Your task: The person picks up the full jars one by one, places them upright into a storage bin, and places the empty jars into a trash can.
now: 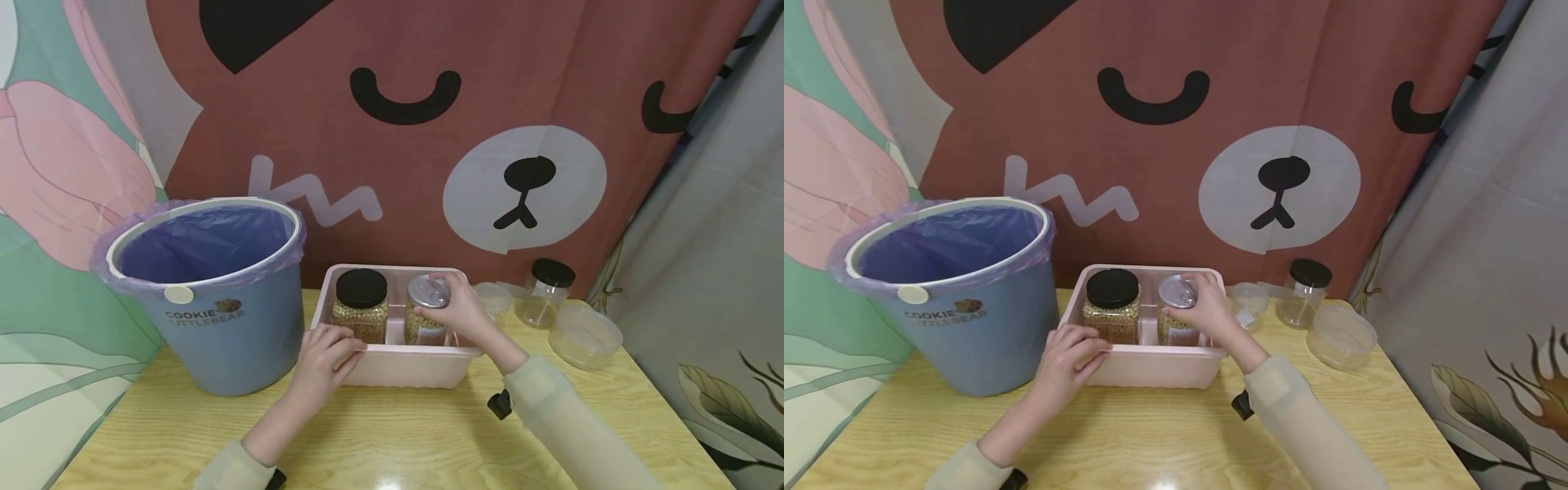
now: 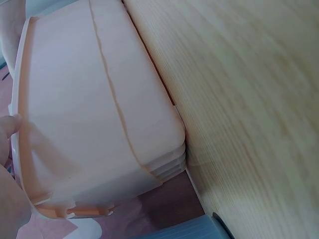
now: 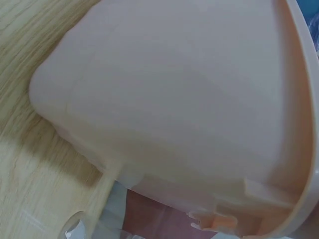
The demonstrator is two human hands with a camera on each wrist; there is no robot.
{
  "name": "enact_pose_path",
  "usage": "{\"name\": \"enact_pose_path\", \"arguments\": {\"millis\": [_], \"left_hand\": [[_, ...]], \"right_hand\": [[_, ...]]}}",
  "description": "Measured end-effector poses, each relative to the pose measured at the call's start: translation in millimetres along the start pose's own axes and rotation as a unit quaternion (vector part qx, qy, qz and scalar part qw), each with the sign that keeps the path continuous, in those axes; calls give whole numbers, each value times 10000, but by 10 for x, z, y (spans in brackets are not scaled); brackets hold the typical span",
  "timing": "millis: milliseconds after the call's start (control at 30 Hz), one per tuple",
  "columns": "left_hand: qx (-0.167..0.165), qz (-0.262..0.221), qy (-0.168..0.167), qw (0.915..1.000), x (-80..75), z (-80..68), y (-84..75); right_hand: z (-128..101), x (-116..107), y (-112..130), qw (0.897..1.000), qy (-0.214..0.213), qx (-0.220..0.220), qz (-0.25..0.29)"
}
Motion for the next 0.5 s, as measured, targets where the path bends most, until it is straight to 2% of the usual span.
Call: {"name": "enact_pose_path", "arguments": {"millis": [267, 400, 500], "left_hand": [[9, 9, 17, 10000, -6, 7, -13], [1, 19, 24, 10000, -14, 9, -23], [-9, 46, 31, 10000, -20, 10, -27]], "right_hand": [[-34, -62, 37, 9997, 60, -207, 109], [-52, -182, 72, 9993, 75, -187, 313], [-66, -295, 84, 9994, 93, -202, 270]]}}
Point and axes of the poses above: each hand's wrist, its own z-axis towards the middle knuckle, its own x-axis out of the palm, y = z × x, the point moved 7 cm from there along z, towards the middle knuckle, and after that the axes turned 11 degrees about -x, right-handed, at the moved point
